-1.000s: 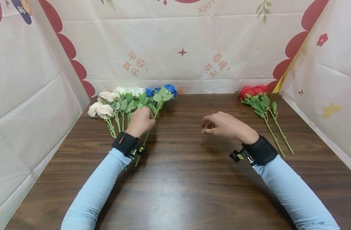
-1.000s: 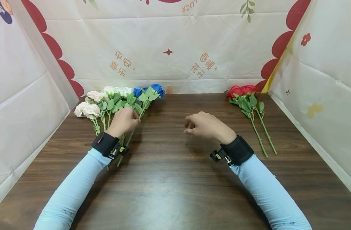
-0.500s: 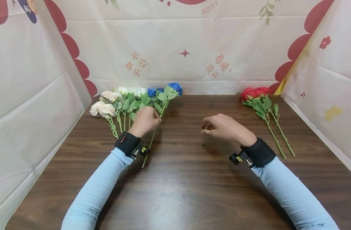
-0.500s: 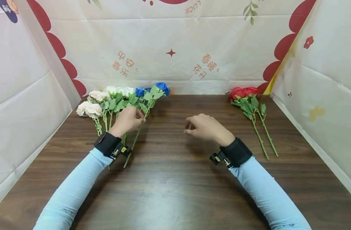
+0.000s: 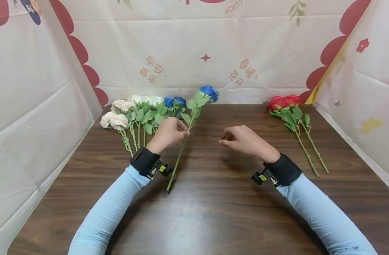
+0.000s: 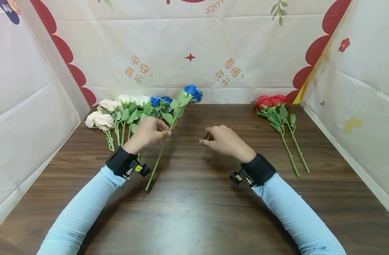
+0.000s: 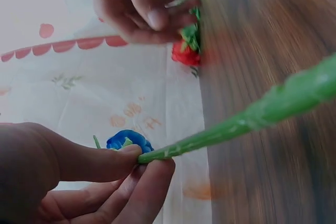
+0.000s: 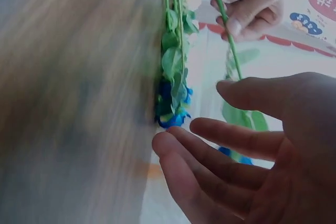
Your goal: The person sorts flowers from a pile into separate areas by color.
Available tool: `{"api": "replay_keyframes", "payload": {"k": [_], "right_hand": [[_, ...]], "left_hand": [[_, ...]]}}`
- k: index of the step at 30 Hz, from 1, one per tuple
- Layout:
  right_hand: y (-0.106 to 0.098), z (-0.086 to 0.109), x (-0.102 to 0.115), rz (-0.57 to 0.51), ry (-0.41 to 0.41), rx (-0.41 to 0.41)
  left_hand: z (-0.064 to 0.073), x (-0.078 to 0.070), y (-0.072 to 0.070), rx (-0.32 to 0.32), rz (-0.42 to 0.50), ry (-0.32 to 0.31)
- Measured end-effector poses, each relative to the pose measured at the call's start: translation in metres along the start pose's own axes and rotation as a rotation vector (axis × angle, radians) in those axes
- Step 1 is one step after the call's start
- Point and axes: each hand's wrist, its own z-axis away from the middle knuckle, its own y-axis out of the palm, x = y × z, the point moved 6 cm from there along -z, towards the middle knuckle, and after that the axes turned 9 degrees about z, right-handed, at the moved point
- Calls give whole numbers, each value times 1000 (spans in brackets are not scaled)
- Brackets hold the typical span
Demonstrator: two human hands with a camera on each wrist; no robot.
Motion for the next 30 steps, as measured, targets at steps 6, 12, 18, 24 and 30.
{"api": "replay_keyframes", "payload": {"k": [6, 12, 18, 24, 30], "right_hand": [[8, -1, 8, -209, 55, 30], [20, -2, 14, -492, 109, 126], [33, -4, 20, -761, 146, 205], [34, -5, 29, -941, 127, 178], [27, -6, 34, -1030, 99, 86]], "left_hand": [[6, -10, 10, 47, 123, -13], [11, -22, 23, 78, 150, -2], [17, -35, 36, 122, 153, 29], [20, -39, 36, 88, 167, 68], [21, -39, 35, 96, 220, 76]]}}
